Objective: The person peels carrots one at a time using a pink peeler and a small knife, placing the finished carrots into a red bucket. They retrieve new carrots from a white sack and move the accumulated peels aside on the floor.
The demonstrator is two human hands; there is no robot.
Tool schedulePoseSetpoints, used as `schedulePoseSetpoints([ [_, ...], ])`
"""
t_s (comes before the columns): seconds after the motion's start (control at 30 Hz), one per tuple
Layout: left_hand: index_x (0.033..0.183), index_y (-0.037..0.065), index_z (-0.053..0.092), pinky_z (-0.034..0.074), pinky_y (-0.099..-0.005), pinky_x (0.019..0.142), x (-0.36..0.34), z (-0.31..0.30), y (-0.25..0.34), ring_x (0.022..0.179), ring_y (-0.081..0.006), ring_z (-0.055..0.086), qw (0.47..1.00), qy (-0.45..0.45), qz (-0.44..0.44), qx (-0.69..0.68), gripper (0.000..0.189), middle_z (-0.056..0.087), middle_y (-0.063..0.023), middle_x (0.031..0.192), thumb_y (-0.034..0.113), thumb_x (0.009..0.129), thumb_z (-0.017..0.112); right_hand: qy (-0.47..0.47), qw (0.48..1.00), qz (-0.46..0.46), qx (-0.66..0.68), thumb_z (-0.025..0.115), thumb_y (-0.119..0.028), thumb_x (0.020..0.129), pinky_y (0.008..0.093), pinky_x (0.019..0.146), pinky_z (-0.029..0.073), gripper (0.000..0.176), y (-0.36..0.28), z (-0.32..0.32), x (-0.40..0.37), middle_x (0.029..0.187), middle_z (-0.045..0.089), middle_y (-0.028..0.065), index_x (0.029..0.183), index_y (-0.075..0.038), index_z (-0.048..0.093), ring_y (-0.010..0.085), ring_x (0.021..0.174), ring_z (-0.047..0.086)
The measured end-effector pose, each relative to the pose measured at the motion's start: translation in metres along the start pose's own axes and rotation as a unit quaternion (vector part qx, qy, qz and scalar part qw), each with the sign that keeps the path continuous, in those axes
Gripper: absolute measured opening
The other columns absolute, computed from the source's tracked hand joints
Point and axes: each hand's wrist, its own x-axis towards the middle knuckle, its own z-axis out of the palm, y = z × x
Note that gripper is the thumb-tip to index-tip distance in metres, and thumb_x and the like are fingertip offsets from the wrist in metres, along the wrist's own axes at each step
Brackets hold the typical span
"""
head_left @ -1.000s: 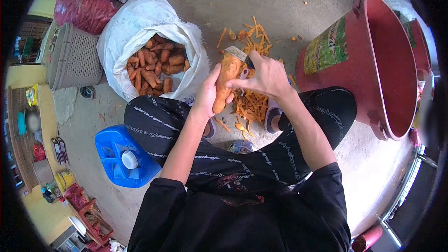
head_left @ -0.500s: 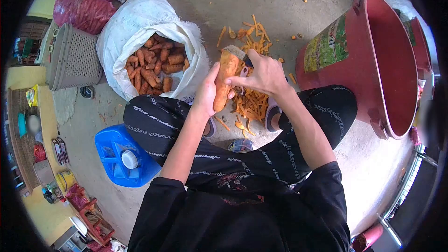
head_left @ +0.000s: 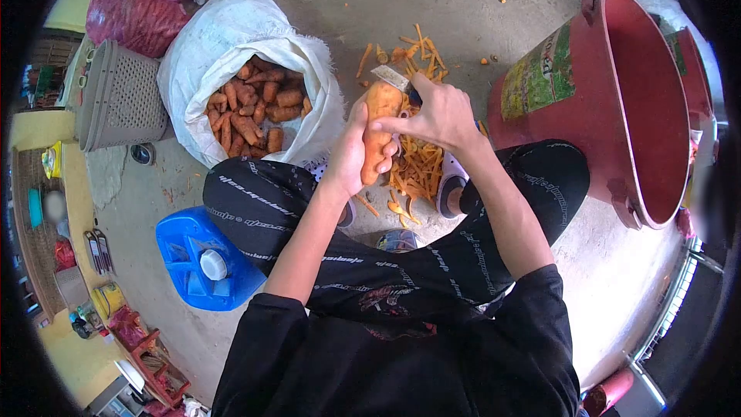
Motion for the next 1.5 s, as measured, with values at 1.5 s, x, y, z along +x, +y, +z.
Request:
schedulePoseSetpoints([
  [1.5, 0.109, 0.008, 0.049, 0.040, -0.0214, 0.043, -0.005, 0.004, 0.014, 0.070, -0.0125, 0.052, 0.998, 0.048, 0.032, 0.024, 0.028, 0.054, -0.0043, 0.091, 0.031, 0.094, 0.047, -0.139, 0.884, 0.131, 0.427, 0.068, -0.039, 0.081, 0.0268, 0.058, 0.047, 0.057, 0.000, 0.004, 0.000, 0.079, 0.058, 0.0056, 0.116, 0.004, 0.054, 0.0111, 0.066, 0.055],
])
